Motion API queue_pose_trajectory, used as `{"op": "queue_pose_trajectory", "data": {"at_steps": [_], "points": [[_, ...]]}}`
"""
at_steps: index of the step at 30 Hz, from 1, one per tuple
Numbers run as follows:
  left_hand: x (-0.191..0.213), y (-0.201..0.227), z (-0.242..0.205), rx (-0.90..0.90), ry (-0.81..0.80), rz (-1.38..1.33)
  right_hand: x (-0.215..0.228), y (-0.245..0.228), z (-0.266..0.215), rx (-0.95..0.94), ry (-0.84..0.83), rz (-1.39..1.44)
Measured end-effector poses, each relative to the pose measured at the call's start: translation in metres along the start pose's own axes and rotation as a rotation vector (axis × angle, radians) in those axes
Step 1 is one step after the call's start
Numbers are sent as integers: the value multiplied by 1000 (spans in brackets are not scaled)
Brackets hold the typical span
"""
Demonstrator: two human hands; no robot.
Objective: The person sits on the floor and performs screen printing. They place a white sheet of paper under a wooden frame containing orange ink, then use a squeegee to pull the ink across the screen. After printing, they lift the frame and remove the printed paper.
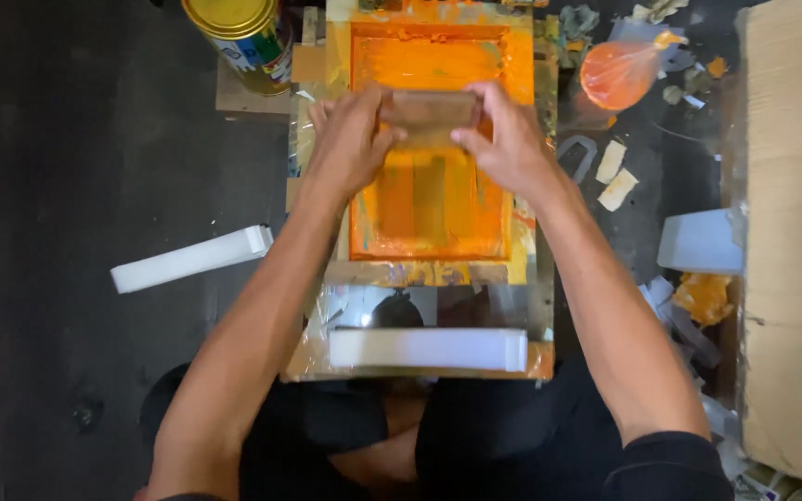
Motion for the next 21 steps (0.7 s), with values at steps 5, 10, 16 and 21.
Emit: {"op": "queue_pose_trajectory", "data": {"at_steps": [5, 10, 16, 21], "points": [[11, 3, 14, -118, 174, 64, 13, 2, 17, 168, 150, -105], [-2, 12, -22, -167, 160, 60, -9, -7, -16, 240, 143, -103], [-28, 16, -90, -106, 81, -6, -31, -44, -96, 390, 328, -209], [-45, 28, -136, -70, -15, -11, -51, -54, -136, 315, 193, -113]]}}
Point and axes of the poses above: each hand's wrist, its own z-axis towards the middle knuckle, its own x-axis out of the back of the hand, y = z × x, the point moved 10 cm from there along z, towards the middle knuckle, and after that the axes turned 9 degrees about -y, right-handed, at the moved point
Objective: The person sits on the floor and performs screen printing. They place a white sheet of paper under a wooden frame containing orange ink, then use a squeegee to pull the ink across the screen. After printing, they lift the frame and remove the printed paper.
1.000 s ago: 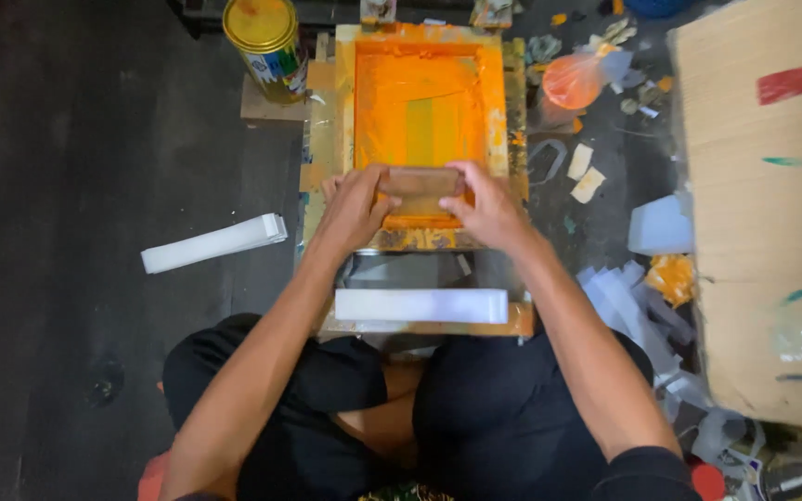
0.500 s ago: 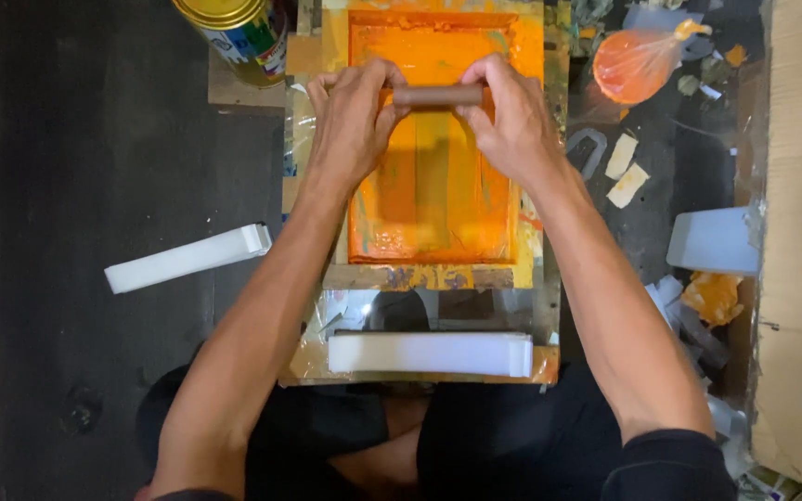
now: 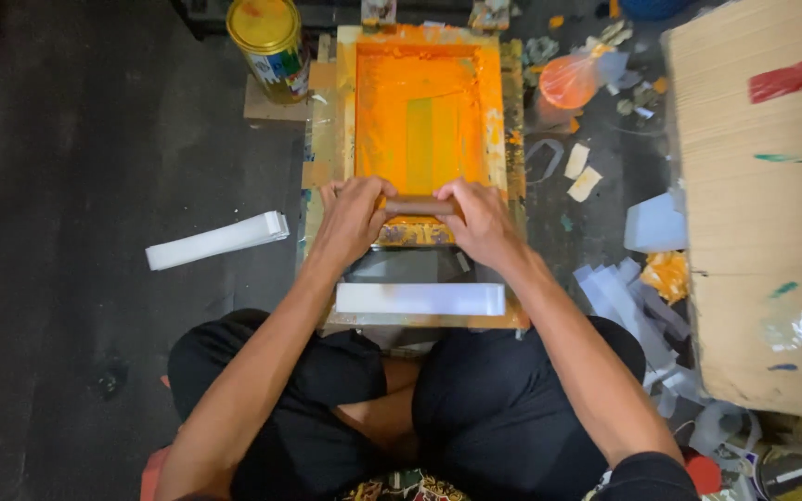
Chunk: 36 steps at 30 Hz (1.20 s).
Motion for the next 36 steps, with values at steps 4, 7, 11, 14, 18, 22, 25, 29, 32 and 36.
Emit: {"op": "queue_pose_trajectory", "data": {"at_steps": [4, 7, 11, 14, 18, 22, 25, 29, 32, 36], "points": [[2, 16, -12, 17, -4, 10, 1, -9, -17, -53, -22, 12], [-2, 14, -12, 36, -27, -5, -2, -6, -21, -143, -56, -19], [-9, 1, -15, 100, 23, -76, -8, 0, -22, -202, -38, -9], [-13, -2, -15, 107, 23, -91, -6, 3, -24, -224, -22, 12], [-13, -1, -17, 98, 19, -109, -8, 4, -24, -236, -41, -19], [-10, -3, -16, 98, 26, -132, -10, 9, -22, -270, -74, 18], [-2, -1, -8, 87, 10, -145, -10, 16, -11, -312, -101, 57], [10, -4, 22, 121, -57, -151, -9, 42, 13, -290, -120, 61], [11, -28, 55, 160, -91, -136, -5, 70, 38, -253, -111, -9], [31, -35, 103, 136, -110, -98, -3, 87, 91, -408, -320, -64]]}}
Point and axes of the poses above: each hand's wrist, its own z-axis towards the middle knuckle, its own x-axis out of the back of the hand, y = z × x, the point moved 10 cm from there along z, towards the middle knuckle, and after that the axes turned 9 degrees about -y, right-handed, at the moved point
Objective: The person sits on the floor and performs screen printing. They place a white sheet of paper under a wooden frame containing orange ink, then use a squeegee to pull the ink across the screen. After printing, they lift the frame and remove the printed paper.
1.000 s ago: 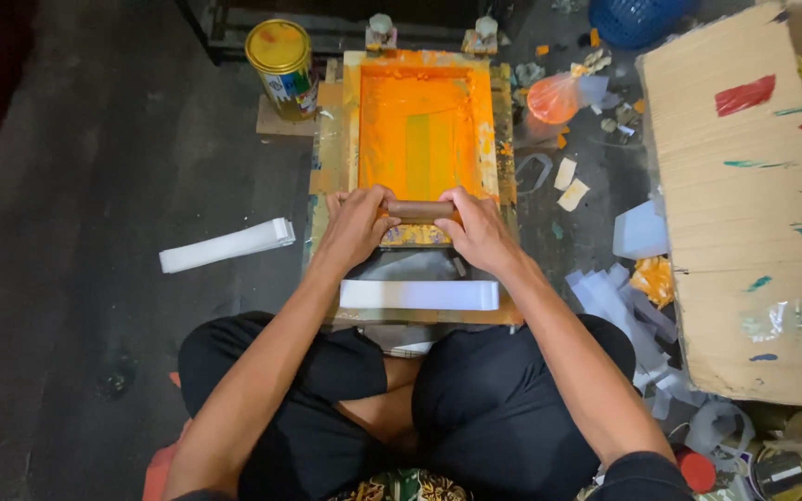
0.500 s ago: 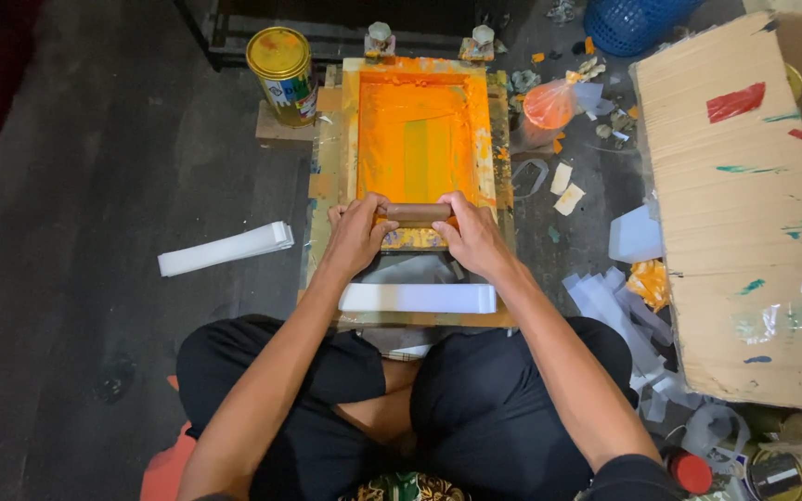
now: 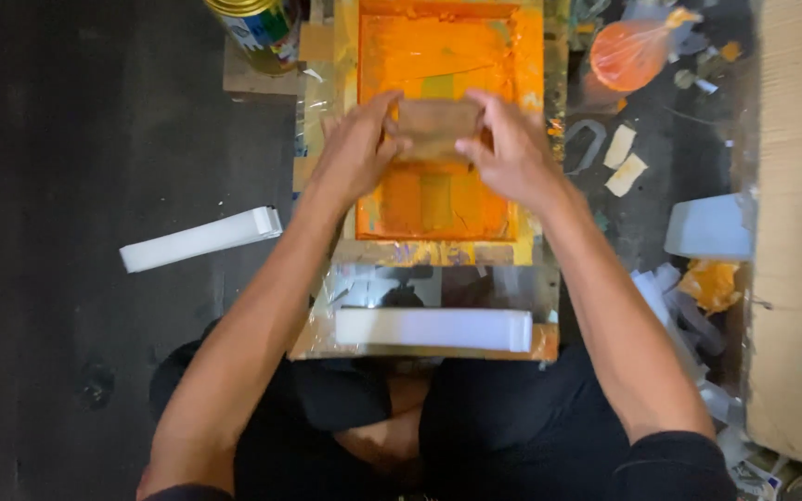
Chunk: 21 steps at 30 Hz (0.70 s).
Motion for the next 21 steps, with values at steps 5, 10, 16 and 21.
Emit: {"op": "queue_pose_trajectory", "data": {"at_steps": [5, 10, 16, 21], "points": [[23, -4, 43, -125, 155, 69, 26, 18, 45, 110, 167, -27], [29, 9, 36, -192, 271, 83, 34, 10, 39, 229, 306, -36], [3, 16, -15, -201, 201, 64, 9, -2, -19, 458, 487, -77], [-27, 17, -67, -135, 129, 77, -17, -24, -75, 399, 411, -51]]}}
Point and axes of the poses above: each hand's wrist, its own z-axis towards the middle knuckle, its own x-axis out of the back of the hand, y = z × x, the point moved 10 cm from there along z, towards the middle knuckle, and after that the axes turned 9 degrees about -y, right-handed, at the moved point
